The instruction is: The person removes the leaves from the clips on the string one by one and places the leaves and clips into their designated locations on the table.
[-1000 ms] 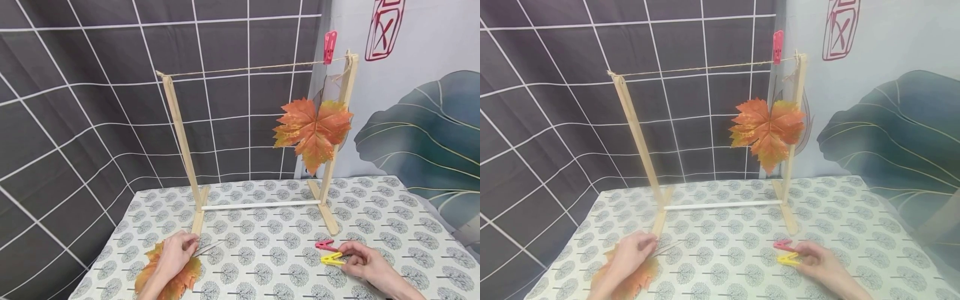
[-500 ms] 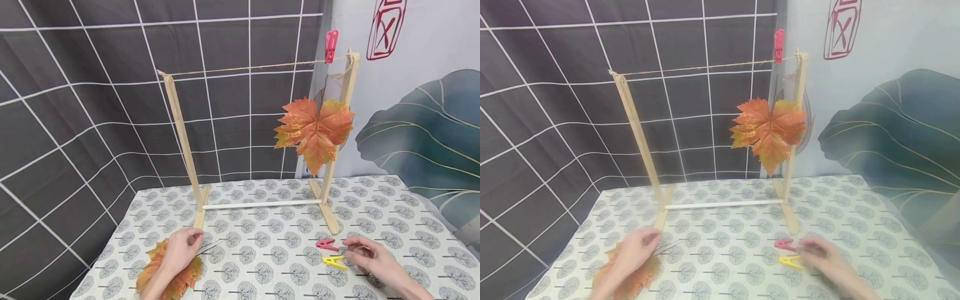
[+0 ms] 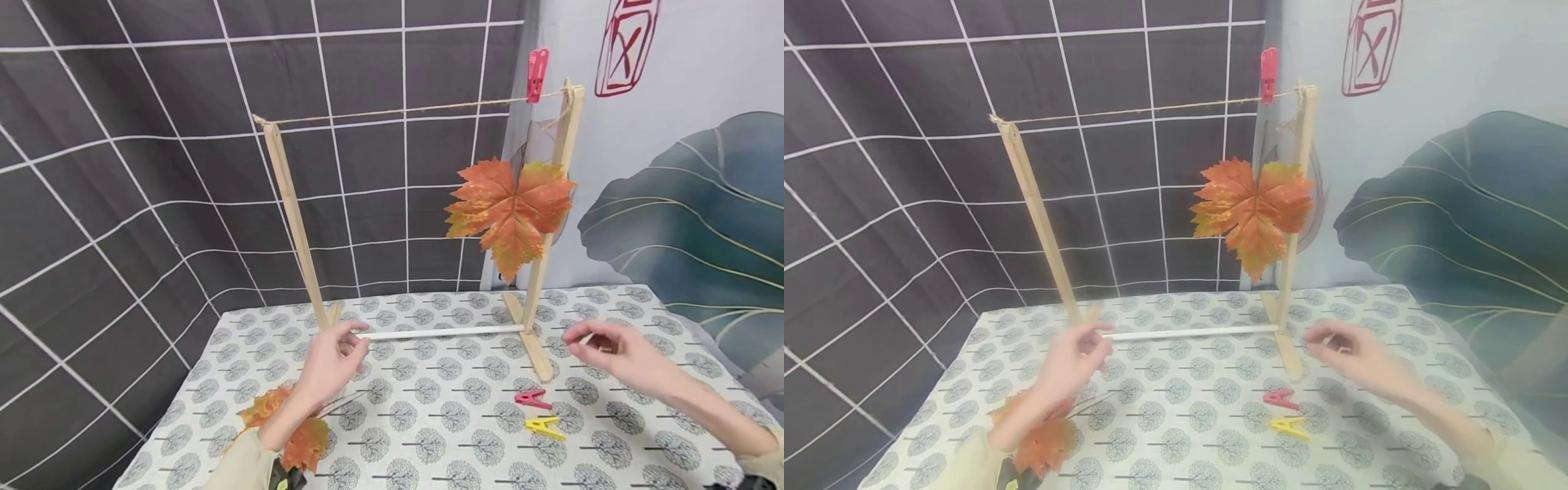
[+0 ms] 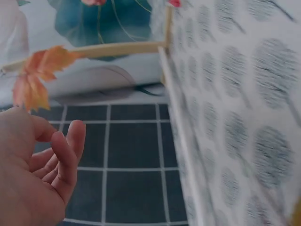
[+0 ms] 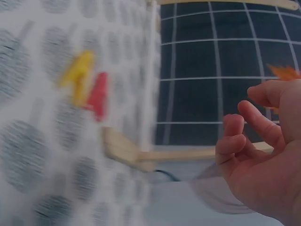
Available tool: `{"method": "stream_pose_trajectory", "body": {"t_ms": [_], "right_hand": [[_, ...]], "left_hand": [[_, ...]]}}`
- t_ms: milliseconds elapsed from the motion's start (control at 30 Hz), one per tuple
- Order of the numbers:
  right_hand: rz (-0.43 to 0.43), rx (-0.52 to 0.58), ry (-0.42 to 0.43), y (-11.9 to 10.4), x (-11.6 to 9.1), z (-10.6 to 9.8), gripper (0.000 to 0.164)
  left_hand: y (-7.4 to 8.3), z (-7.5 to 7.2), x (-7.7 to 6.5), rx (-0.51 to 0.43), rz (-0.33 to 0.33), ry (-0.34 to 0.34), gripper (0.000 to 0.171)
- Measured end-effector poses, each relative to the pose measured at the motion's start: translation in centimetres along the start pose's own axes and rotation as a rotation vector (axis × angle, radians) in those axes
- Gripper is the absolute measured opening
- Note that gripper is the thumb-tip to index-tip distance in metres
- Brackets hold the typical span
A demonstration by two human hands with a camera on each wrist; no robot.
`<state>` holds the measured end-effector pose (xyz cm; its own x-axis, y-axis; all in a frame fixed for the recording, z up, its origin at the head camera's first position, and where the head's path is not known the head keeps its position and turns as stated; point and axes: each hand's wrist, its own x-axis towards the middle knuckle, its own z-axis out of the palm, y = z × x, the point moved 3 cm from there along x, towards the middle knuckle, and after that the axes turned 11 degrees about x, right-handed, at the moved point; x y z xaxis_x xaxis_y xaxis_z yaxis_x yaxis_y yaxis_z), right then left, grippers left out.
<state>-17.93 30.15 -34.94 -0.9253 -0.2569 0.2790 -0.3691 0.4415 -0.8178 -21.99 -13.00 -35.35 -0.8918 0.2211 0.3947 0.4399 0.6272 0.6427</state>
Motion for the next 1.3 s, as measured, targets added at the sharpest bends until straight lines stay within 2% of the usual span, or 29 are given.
{"method": "stream_pose_trajectory", "body": {"t_ms": [267,433,500,633,867,1100,1233,1300], "right_hand": [[-0.119,-0.051,0.068,-5.1,3.6,-3.3,0.018],[-0.102,-0.097,0.149,-8.0,5.3,-5.6,0.015],[-0.097,-0.119,0.197,-9.2,6.0,-6.5,0.015],[-0.109,-0.13,0.263,-11.6,7.5,-8.1,0.016],[-0.128,-0.079,0.312,-15.4,10.5,-10.1,0.012],[-0.122,-0.033,0.337,-17.4,12.6,-11.6,0.013],[-0.123,-0.016,0.341,-18.1,13.3,-12.3,0.015],[-0.117,0.025,0.341,-18.5,13.6,-12.6,0.017]], "left_hand": [[3.4,-0.9,3.1,-0.059,0.077,0.085,0.026],[5.6,-0.9,5.1,-0.037,0.166,0.202,0.024],[6.5,-0.9,5.8,-0.045,0.191,0.226,0.024],[8.1,-0.8,7.5,-0.076,0.231,0.242,0.023],[11.2,-0.5,10.5,-0.117,0.29,0.257,0.023],[13.7,-0.2,13.2,-0.201,0.266,0.234,0.023],[14.6,0.0,14.4,-0.239,0.247,0.206,0.023],[15.0,0.1,14.9,-0.257,0.242,0.199,0.022]]}}
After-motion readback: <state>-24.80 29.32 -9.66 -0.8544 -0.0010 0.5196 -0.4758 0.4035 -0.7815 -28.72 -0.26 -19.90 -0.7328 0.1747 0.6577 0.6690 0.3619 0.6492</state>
